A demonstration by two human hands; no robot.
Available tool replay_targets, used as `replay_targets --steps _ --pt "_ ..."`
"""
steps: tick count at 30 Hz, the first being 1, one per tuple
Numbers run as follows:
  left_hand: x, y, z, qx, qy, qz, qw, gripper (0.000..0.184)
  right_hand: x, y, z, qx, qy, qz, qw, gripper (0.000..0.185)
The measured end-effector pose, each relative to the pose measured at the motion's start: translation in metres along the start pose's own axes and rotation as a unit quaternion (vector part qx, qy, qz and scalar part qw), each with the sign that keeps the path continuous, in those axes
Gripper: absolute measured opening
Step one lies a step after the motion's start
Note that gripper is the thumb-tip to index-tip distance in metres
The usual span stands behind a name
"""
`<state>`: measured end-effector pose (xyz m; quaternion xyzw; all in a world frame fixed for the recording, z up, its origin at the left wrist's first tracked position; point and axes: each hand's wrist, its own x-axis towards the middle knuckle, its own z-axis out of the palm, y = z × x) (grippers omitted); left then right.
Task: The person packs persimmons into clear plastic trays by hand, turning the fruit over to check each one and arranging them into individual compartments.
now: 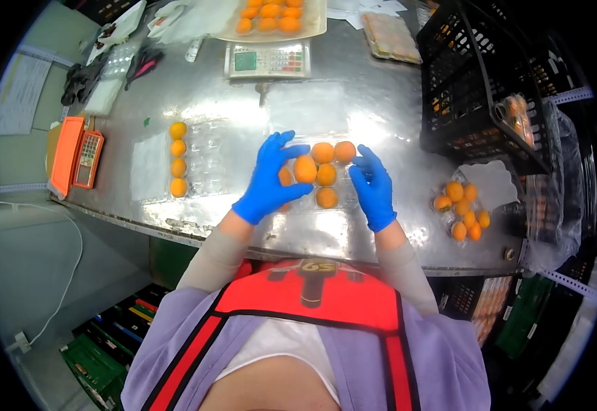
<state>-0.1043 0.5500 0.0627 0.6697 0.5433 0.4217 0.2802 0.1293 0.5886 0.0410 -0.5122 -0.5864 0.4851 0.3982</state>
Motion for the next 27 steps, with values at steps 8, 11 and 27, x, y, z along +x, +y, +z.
replay_targets --steps 8,11,27 --pt "0.007 0.068 -0.045 -0.081 0.047 0.042 0.995 0.064 -0.014 -0.093 0.030 0.193 -0.162 0.002 0.968 0.046" --pt "0.006 0.072 -0.047 -0.037 0.066 0.056 0.996 0.064 -0.016 -0.111 0.036 0.249 -0.195 0.031 0.948 0.053" --pt "0.007 0.068 -0.038 -0.056 0.082 0.022 0.995 0.040 -0.016 -0.118 0.050 0.421 -0.222 0.203 0.856 0.041"
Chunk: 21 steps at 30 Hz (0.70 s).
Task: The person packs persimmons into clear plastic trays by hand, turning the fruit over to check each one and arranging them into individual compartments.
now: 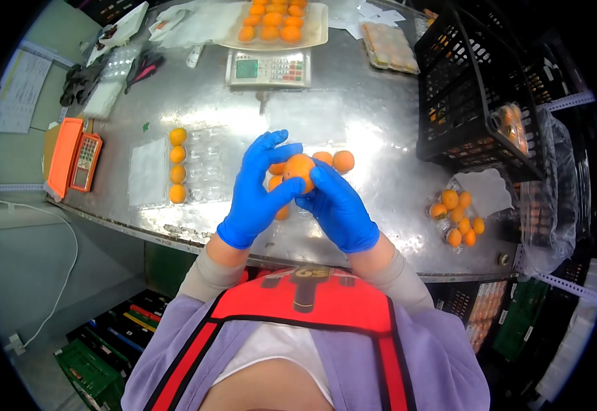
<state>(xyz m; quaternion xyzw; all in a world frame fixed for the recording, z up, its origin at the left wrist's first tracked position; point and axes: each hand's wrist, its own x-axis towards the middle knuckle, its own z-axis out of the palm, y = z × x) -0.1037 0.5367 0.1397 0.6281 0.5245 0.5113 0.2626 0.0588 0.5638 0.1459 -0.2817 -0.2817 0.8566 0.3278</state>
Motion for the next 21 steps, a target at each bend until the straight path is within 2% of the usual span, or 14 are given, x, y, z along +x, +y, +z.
replay_targets --steps 6,10,16,18,21 --pt "-0.001 -0.012 0.003 -0.051 0.004 -0.036 0.998 0.028 0.003 0.007 -0.009 0.024 0.024 0.027 0.999 0.039" --pt "-0.003 -0.014 0.003 -0.072 -0.002 -0.047 0.996 0.032 0.004 0.006 -0.010 0.020 0.022 0.027 0.999 0.039" --pt "0.000 -0.009 0.009 -0.035 0.007 -0.031 0.999 0.033 0.005 0.004 -0.002 -0.035 0.020 0.003 0.999 0.040" --pt "-0.001 -0.010 0.014 -0.103 0.048 -0.058 0.992 0.034 0.005 0.006 0.003 -0.057 0.038 -0.020 0.997 0.040" --pt "0.000 -0.019 0.019 -0.043 0.063 -0.018 0.997 0.029 0.009 0.012 -0.003 -0.037 0.047 -0.009 0.998 0.039"
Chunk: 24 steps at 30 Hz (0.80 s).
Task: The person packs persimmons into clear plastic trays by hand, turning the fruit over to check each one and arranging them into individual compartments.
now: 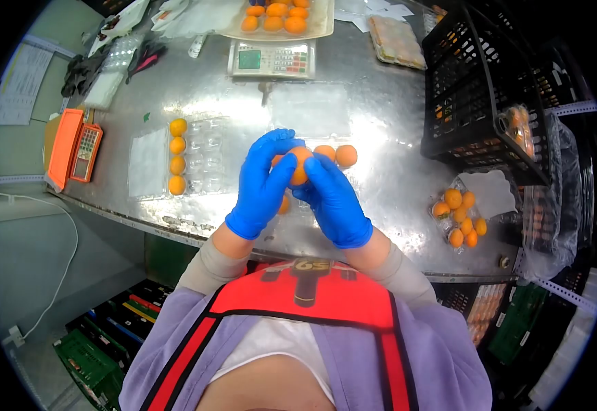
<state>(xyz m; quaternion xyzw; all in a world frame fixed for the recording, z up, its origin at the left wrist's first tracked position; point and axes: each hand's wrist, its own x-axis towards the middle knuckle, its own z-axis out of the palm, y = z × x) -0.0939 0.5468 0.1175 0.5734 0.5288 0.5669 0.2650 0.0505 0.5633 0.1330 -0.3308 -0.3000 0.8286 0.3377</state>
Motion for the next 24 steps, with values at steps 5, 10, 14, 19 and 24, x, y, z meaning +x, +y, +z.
replay_targets --steps 5,10,14,19,24 --pt "0.002 -0.005 -0.002 -0.174 -0.015 -0.155 0.972 0.028 0.000 -0.001 -0.002 -0.010 -0.024 0.006 1.000 0.045" --pt "0.002 -0.001 -0.007 -0.311 -0.042 -0.203 0.927 0.032 0.001 -0.009 -0.002 -0.024 -0.038 0.011 0.999 0.052" --pt "0.000 -0.004 -0.010 -0.098 -0.084 -0.039 0.991 0.051 0.002 -0.011 0.000 -0.011 -0.033 0.000 0.999 0.047" --pt "0.003 -0.035 -0.032 0.012 -0.013 -0.049 0.999 0.054 0.022 -0.023 -0.071 -0.228 0.122 -0.132 0.957 0.042" --pt "-0.013 -0.078 -0.049 0.166 0.004 -0.021 0.986 0.051 0.036 0.003 -0.185 -0.344 0.247 -0.196 0.884 0.041"
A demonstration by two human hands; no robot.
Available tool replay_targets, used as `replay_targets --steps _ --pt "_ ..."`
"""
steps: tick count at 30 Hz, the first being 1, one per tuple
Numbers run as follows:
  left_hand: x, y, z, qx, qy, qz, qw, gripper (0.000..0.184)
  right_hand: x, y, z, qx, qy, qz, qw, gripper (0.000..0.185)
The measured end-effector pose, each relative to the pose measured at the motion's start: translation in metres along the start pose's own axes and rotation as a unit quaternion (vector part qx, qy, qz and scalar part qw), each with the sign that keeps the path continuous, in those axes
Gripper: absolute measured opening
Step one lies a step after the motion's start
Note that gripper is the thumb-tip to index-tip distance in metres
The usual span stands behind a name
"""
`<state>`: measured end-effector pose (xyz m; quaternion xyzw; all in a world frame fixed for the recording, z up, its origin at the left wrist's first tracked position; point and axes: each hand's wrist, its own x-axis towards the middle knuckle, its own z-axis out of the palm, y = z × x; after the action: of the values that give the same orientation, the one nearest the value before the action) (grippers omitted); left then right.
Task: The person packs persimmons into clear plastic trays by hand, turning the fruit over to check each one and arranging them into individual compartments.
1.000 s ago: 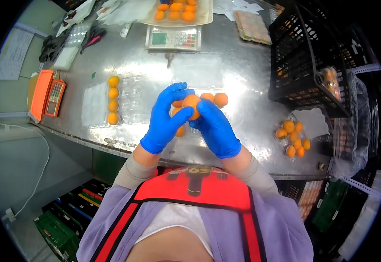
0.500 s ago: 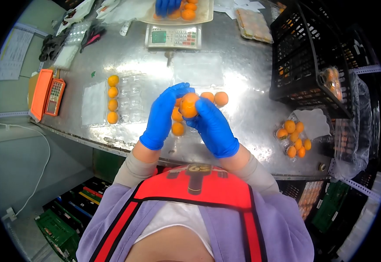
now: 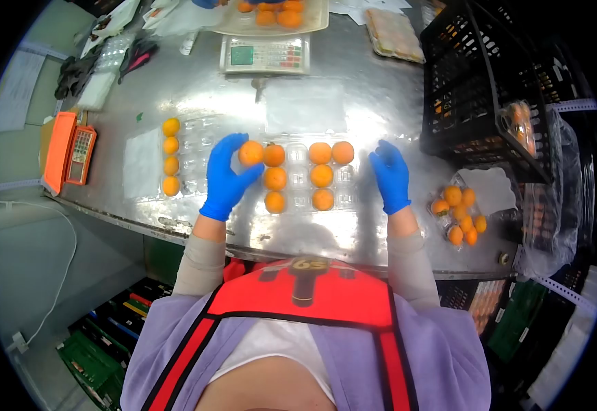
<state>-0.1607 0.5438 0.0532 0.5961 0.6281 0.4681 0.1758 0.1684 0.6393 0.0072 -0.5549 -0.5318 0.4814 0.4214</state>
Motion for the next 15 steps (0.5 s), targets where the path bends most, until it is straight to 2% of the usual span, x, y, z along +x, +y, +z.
replay_targets --steps 2,3,4,5,8,10,13,15 --pt "-0.006 0.001 0.015 0.010 -0.030 0.014 0.999 0.052 -0.006 0.004 0.005 -0.182 -0.035 -0.031 0.982 0.045" --pt "-0.009 0.004 0.024 0.023 -0.057 0.026 0.998 0.052 -0.006 0.003 0.010 -0.182 -0.033 -0.030 0.982 0.045" --pt "-0.012 0.008 0.034 0.039 -0.030 0.070 0.996 0.053 -0.005 0.001 0.016 -0.268 -0.050 -0.147 0.951 0.046" --pt "-0.015 0.009 0.042 0.038 -0.031 0.070 0.996 0.053 -0.004 -0.002 0.023 -0.349 -0.066 -0.260 0.898 0.047" --pt "-0.022 0.007 0.058 0.145 -0.058 0.101 0.983 0.057 0.003 -0.017 0.034 -0.343 -0.119 -0.291 0.885 0.056" --pt "-0.020 0.006 0.061 0.161 -0.058 0.099 0.980 0.058 0.010 -0.016 0.036 -0.354 -0.143 -0.311 0.870 0.059" --pt "-0.014 0.005 0.065 0.182 -0.060 0.094 0.977 0.059 0.017 -0.014 0.033 -0.371 -0.183 -0.297 0.861 0.063" --pt "-0.011 0.004 0.067 0.188 -0.062 0.091 0.976 0.060 0.017 -0.022 0.029 -0.375 -0.210 -0.235 0.872 0.065"
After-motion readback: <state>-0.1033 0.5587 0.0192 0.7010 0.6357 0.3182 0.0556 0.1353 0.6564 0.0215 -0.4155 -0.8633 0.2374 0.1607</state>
